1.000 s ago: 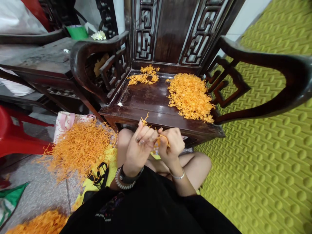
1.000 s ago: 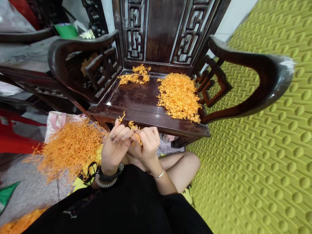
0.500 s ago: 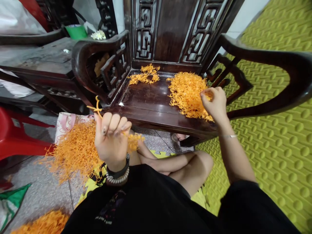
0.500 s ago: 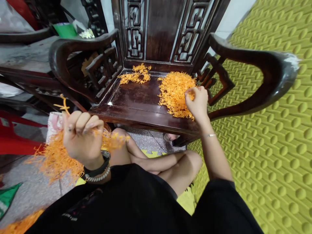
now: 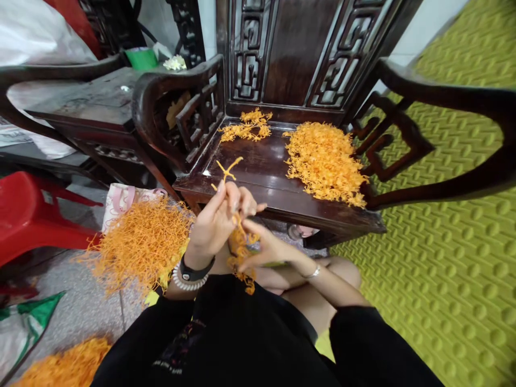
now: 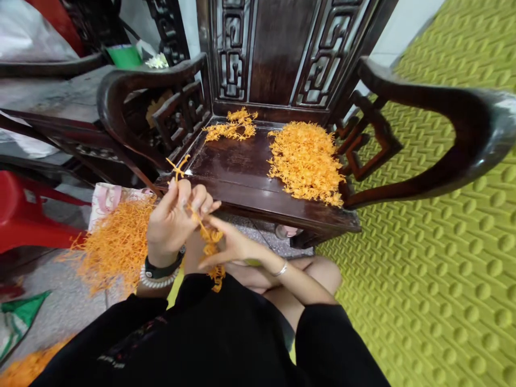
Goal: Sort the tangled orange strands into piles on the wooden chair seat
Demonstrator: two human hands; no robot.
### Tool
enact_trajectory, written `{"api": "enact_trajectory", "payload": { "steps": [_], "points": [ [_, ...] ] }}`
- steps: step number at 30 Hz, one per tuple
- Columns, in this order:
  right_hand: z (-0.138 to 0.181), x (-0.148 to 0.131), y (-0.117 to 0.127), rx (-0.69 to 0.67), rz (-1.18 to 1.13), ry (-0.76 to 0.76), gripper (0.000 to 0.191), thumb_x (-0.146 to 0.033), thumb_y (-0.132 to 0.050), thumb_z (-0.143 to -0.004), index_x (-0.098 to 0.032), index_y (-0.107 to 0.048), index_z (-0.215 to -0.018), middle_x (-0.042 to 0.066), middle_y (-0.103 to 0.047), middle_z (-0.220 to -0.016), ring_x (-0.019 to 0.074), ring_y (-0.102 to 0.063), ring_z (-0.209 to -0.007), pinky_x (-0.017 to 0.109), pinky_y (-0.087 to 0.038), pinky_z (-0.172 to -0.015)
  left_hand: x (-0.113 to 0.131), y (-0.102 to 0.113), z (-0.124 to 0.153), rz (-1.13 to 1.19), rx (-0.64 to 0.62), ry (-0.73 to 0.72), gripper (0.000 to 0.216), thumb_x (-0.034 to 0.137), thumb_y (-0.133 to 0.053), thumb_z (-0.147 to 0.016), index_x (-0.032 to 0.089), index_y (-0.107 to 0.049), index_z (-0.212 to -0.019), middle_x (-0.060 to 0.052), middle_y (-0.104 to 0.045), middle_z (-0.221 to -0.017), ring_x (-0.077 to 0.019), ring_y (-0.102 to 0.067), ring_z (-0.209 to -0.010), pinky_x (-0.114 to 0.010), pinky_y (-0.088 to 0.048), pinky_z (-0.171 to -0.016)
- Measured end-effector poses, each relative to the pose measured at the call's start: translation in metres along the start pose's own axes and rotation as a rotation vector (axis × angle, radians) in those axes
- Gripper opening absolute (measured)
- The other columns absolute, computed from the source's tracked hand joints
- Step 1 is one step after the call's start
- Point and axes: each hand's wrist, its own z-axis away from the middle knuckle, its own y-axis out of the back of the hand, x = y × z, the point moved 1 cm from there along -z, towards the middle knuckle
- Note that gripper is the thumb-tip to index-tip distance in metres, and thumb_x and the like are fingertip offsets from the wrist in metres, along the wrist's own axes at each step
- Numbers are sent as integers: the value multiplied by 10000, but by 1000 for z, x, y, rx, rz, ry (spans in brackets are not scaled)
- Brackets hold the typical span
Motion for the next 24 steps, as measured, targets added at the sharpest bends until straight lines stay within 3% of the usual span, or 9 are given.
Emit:
{"api": "enact_trajectory", "payload": {
  "steps": [2,4,8,12,15,20,24],
  "points": [
    [-1,5,-26,-70,-68,-103,394,-470,-632,-825,-134,-612,-1030,42,-654,-916,133,-611,-829,268,-527,-768,4,10,8,45,36,10,522,395,-366,-985,189,-306,-509,40,-269,-483,-90,-400,-448,-214,-486,-521],
    [2,7,-33,-70,-104,-194,309,-425,-576,-874,-119,-601,-840,-11,-579,-711,88,-525,-636,207,-475,-610,14,24,18,91,136,-68,543,360,-347,-995,186,-219,-496,63,-131,-455,-71,-240,-371,-161,-349,-395],
    [16,-13,-24,-65,-90,-283,257,-380,-563,-890,-127,-593,-850,-35,-499,-661,63,-447,-578,168,-372,-507,34,47,39,92,333,-256,524,308,-249,-1015,178,-160,-515,70,-63,-466,-70,-84,-369,-168,-225,-343],
    [34,-45,-22,-45,32,-293,201,-338,-558,-899,-150,-628,-877,-64,-427,-551,55,-342,-464,182,-276,-418,43,43,57,17,356,-469,522,325,-198,-1024,170,-159,-526,57,-90,-471,-64,-74,-362,-190,-155,-327],
    [48,-58,-26,-106,-35,-329,232,-340,-540,-913,-148,-624,-812,-46,-477,-574,62,-367,-485,190,-321,-435,48,35,71,-105,387,-611,536,351,-216,-1020,165,-179,-518,47,-97,-467,-63,-82,-327,-226,-106,-318],
    [70,-68,-30,-121,-94,-428,201,-331,-579,-884,-156,-620,-796,-26,-547,-632,84,-450,-544,205,-416,-491,56,31,89,-349,435,-643,518,423,-388,-958,191,-262,-512,32,-9,-456,-106,-98,-310,-286,-88,-345],
    [74,-71,-22,-38,27,-341,46,-208,-610,-825,-165,-626,-831,40,-628,-871,154,-584,-818,296,-515,-761,55,34,81,-364,363,-631,517,404,-420,-945,196,-235,-510,36,8,-459,-103,-40,-319,-277,-112,-332]
  ]
}}
